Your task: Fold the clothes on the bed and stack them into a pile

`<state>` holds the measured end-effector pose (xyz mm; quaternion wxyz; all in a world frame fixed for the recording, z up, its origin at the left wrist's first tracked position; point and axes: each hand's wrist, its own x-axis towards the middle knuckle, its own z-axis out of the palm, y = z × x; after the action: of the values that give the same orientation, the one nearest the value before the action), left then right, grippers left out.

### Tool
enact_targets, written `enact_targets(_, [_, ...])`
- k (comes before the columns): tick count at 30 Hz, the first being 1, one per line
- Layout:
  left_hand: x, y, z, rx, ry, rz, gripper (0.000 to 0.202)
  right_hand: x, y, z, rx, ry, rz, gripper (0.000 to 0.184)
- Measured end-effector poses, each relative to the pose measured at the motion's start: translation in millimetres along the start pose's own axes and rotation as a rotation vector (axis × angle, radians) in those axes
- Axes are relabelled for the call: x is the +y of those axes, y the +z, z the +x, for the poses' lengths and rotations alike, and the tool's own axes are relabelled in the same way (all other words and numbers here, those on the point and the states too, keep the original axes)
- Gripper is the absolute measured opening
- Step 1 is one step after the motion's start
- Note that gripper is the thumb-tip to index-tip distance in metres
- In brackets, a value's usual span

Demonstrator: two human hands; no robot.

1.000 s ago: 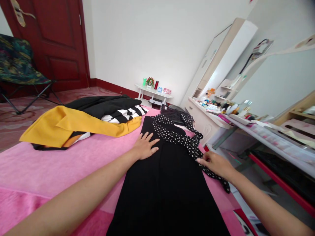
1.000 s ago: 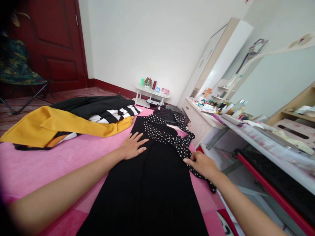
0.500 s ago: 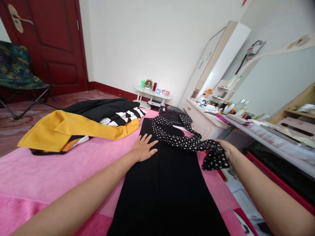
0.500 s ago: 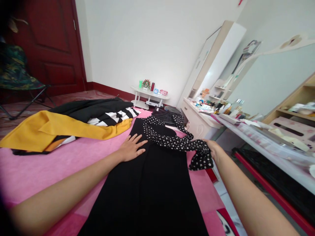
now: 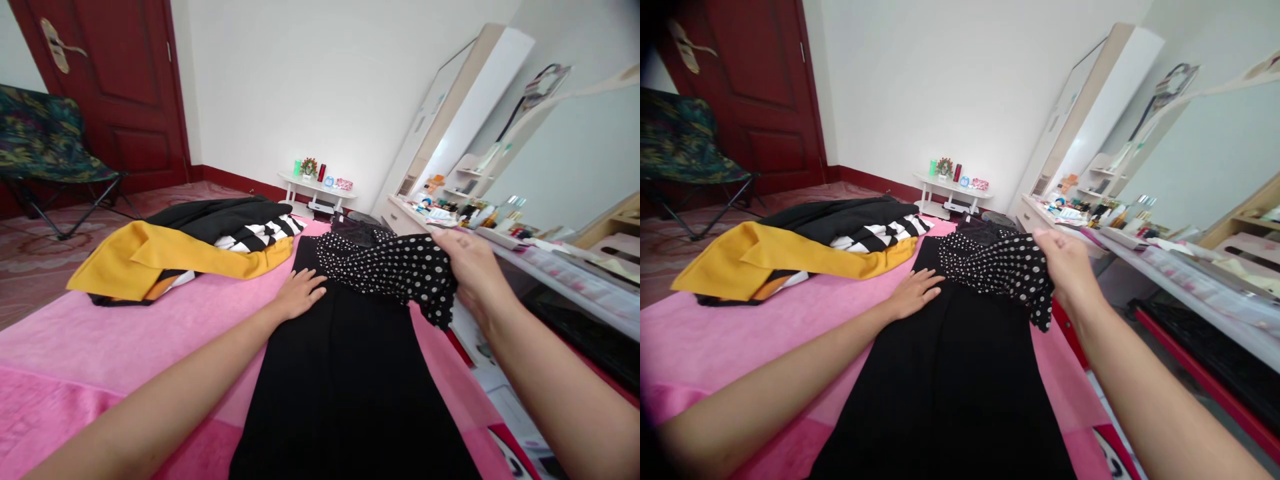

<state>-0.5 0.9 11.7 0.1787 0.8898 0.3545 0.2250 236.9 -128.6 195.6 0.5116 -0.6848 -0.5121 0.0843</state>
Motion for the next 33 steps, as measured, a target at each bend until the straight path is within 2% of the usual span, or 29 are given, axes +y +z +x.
enact_targets(1, [-2,-1.9,0,0.051,-0.026,-0.101,0.052,-17,11,-24,-0.139,-0.11,-0.019,0.032])
enact_targets(2, [-4,-3.6,0,0.111,-0.058,-0.208,0.051,-31,22,-50,-0.343,-0.217,-0.075,0.029])
enact_targets(4, [-7,-6.1,0,0.215,-0.121,-0.398,0.051,-46,42,-98,-0.709,-0.368,-0.144,0.018])
enact_targets(6, [-9,-7.4,0,0.263,-0.156,-0.506,0.05,-40,54,-130,-0.822,-0.367,-0.218,0.015])
enact_targets(8, [-10,-7.6,0,0.261,-0.162,-0.546,0.048,-22,56,-145,-0.79,-0.316,-0.287,0.016])
enact_targets(11, [-10,-6.5,0,0.249,-0.168,-0.546,0.046,8,42,-146,-0.772,-0.201,-0.358,0.009])
enact_targets(12, [-11,-5.7,1,0.249,-0.169,-0.541,0.046,15,36,-146,-0.815,-0.166,-0.37,0.014])
enact_targets(15, [-13,-2.2,3,0.256,-0.142,-0.513,0.044,25,22,-153,-0.959,-0.124,-0.403,0.053])
enact_targets(16, [-14,-1.0,3,0.255,-0.131,-0.503,0.044,27,21,-157,-0.976,-0.129,-0.419,0.059])
enact_targets(17, [-15,-0.1,4,0.256,-0.123,-0.494,0.044,30,22,-161,-0.966,-0.141,-0.439,0.056])
enact_targets(20, [-15,0.9,4,0.252,-0.12,-0.483,0.043,36,31,-165,-0.861,-0.219,-0.493,0.023])
enact_targets(22, [-15,0.3,5,0.253,-0.121,-0.485,0.042,34,35,-163,-0.803,-0.224,-0.514,0.012])
enact_targets(25, [-15,-0.4,5,0.259,-0.111,-0.503,0.042,10,30,-159,-0.799,-0.08,-0.396,0.018])
enact_targets(27, [-15,0.2,5,0.264,-0.11,-0.518,0.042,-13,21,-158,-0.894,0.0,-0.202,0.021])
enact_targets(29, [-14,1.4,4,0.272,-0.113,-0.53,0.041,-30,17,-155,-1.075,0.061,-0.005,0.022])
enact_targets(30, [-14,2.0,3,0.278,-0.114,-0.536,0.04,-32,18,-151,-1.135,0.088,0.053,0.023])
enact_targets(31, [-14,2.4,3,0.286,-0.116,-0.542,0.04,-29,23,-145,-1.142,0.107,0.077,0.024])
enact_targets(33, [-15,2.3,5,0.301,-0.121,-0.546,0.038,-12,41,-130,-1.0,0.086,0.035,0.022])
